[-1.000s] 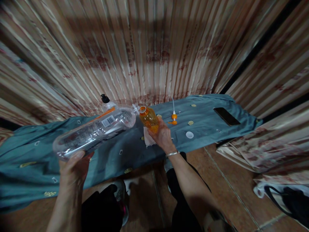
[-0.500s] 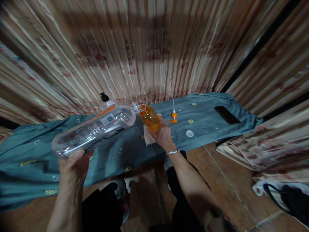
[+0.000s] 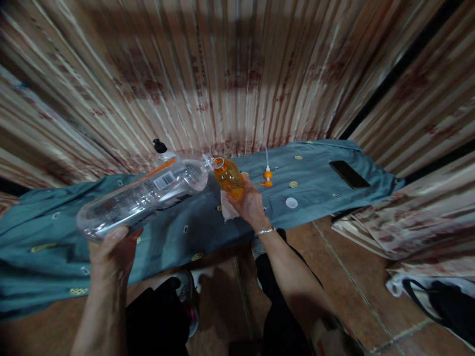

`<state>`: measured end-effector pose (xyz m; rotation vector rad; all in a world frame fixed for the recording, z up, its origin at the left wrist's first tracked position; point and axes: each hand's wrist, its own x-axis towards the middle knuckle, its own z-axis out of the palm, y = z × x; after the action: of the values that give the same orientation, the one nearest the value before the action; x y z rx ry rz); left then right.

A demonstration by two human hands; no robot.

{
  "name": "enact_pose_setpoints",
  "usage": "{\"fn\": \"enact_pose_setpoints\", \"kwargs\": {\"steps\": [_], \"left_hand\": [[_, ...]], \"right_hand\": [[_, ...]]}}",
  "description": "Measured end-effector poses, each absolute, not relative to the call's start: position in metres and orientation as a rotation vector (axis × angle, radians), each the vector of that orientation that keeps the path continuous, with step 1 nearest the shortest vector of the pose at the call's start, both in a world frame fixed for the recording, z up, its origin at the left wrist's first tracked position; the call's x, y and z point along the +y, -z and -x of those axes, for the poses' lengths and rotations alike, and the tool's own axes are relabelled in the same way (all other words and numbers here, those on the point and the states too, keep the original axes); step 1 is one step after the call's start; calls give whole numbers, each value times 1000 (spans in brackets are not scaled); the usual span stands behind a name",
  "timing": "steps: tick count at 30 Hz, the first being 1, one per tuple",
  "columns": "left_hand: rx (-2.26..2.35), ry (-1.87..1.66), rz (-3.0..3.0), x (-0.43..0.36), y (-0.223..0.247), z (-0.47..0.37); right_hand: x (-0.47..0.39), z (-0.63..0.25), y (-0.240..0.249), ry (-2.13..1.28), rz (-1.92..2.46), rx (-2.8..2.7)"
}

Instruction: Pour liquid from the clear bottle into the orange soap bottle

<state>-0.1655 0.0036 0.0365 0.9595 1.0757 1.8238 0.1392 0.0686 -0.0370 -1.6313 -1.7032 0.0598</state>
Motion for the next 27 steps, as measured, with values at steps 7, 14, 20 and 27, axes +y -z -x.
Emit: {"fn": "enact_pose_setpoints", "kwargs": {"steps": [7,14,20,27], "left_hand": [[1062,-1830,-951,3,-41,162],[1069,-1875,-928,5,-43,158],[1065,-1880,-930,5,-46,155],[1070,-1870,-925,4,-48,154]], "right_hand": [[68,-138,36,-33,1674,-1704],[69,-139,38,-30,1646,-1698],[70,-139,40,7,1631,-1701],[70,-140,40,6,1631,-1696]]}}
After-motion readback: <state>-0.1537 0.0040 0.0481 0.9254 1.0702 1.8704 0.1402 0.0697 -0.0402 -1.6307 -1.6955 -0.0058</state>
